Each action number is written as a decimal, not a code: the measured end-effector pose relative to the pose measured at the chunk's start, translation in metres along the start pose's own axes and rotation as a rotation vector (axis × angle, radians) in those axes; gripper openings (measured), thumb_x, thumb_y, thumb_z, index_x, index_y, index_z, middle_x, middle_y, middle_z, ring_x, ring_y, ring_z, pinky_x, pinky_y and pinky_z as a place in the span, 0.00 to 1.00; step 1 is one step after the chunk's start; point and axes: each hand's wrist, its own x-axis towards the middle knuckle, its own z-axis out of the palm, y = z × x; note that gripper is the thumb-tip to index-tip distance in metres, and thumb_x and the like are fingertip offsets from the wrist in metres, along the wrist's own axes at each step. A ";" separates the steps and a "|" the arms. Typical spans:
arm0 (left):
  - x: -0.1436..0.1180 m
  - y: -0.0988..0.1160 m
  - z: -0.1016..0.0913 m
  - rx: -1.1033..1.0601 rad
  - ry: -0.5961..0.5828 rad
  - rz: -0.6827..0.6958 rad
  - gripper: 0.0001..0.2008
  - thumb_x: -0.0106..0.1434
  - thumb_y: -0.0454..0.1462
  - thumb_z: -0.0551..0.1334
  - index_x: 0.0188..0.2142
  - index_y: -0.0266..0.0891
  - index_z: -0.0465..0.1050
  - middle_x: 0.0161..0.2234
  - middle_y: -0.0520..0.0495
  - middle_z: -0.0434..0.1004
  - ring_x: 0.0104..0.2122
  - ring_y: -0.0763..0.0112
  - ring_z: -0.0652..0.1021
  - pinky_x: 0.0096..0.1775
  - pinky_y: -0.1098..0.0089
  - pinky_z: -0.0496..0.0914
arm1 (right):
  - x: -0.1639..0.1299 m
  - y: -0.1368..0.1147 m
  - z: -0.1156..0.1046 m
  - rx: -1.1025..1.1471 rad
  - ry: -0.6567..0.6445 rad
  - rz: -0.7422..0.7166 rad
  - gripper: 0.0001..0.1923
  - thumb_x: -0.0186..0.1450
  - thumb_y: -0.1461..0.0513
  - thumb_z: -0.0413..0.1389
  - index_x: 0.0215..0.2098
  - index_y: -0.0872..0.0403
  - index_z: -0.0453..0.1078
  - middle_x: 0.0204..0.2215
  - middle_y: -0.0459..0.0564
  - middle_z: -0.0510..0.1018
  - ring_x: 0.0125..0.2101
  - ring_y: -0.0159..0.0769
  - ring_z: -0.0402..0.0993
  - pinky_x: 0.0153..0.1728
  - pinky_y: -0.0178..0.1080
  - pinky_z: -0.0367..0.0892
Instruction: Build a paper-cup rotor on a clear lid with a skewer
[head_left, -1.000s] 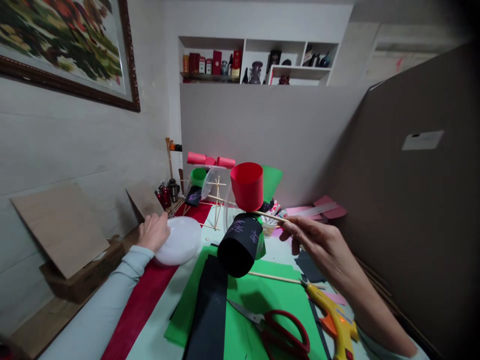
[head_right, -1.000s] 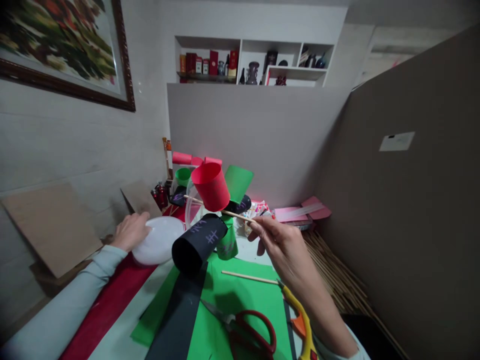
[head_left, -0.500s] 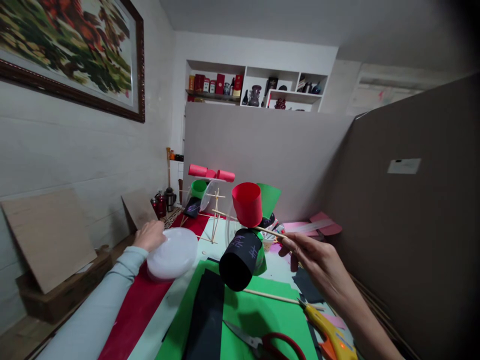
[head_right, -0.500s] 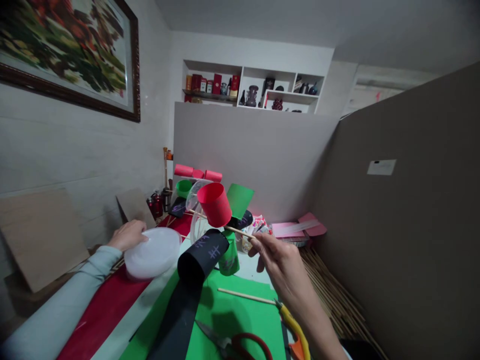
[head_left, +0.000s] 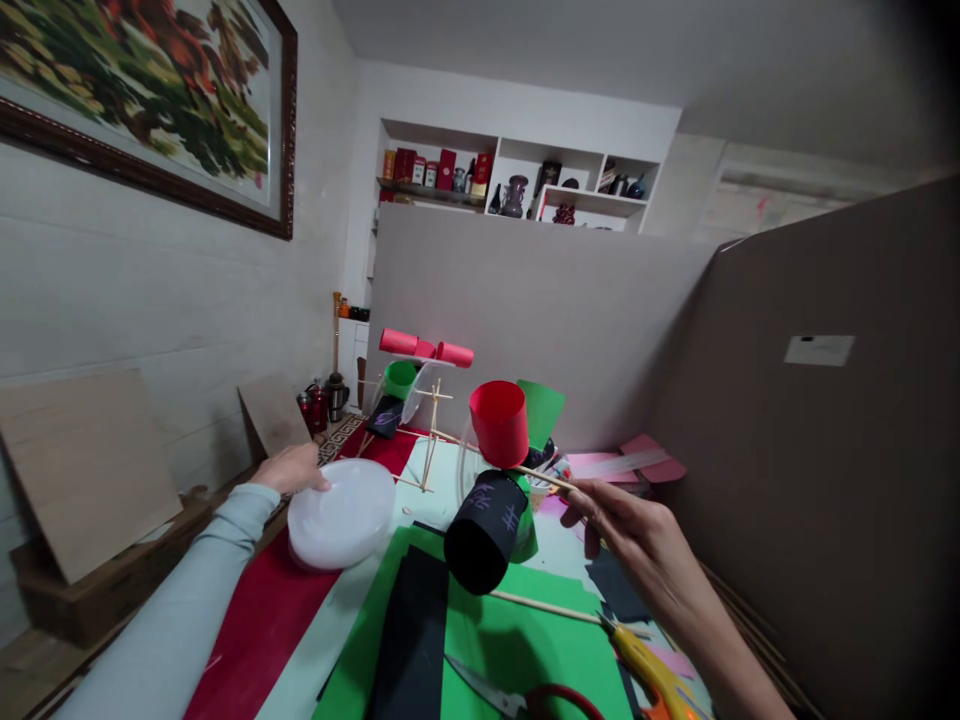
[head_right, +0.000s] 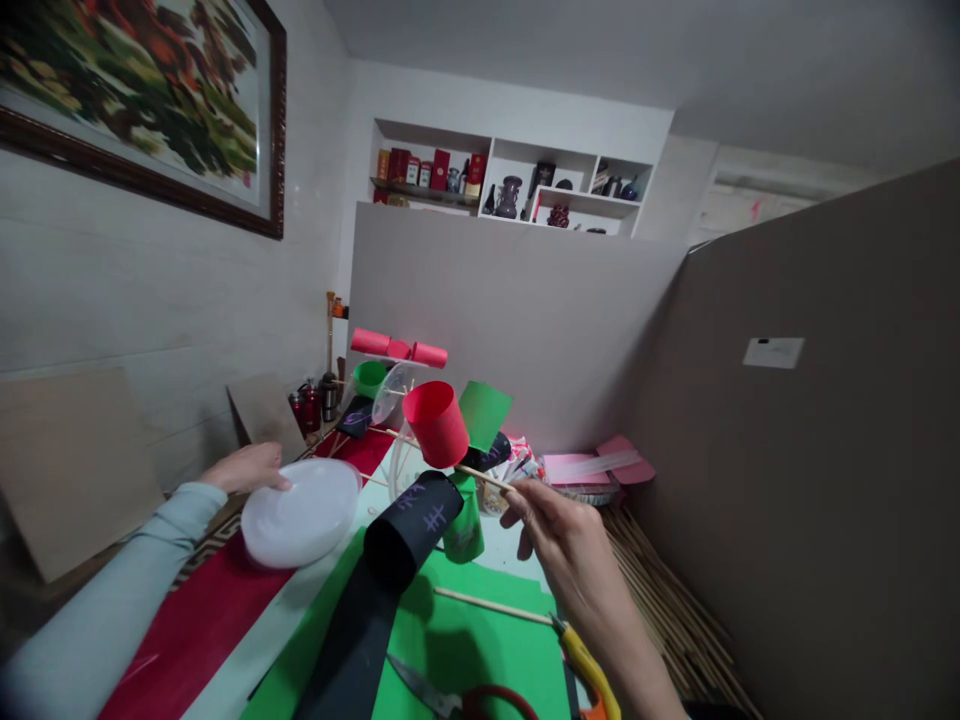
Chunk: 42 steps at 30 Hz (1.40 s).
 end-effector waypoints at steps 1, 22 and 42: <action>0.001 -0.002 0.000 -0.007 -0.011 -0.002 0.14 0.69 0.43 0.65 0.48 0.36 0.75 0.46 0.43 0.78 0.43 0.62 0.80 0.45 0.57 0.77 | 0.000 0.000 0.000 0.001 -0.002 0.001 0.24 0.72 0.44 0.54 0.38 0.53 0.79 0.29 0.50 0.80 0.22 0.34 0.71 0.27 0.36 0.66; 0.000 -0.009 -0.001 -0.034 -0.062 0.044 0.13 0.71 0.43 0.64 0.45 0.35 0.77 0.43 0.46 0.80 0.40 0.64 0.81 0.42 0.61 0.78 | 0.003 0.000 0.003 0.059 0.010 0.040 0.21 0.70 0.46 0.57 0.33 0.53 0.76 0.29 0.48 0.80 0.22 0.32 0.71 0.26 0.34 0.67; -0.013 0.016 -0.008 0.230 -0.025 -0.017 0.16 0.70 0.44 0.64 0.52 0.37 0.75 0.51 0.41 0.78 0.49 0.58 0.80 0.50 0.53 0.76 | 0.008 0.024 0.011 0.013 -0.035 0.065 0.23 0.71 0.44 0.56 0.38 0.55 0.78 0.30 0.48 0.81 0.22 0.30 0.71 0.26 0.33 0.65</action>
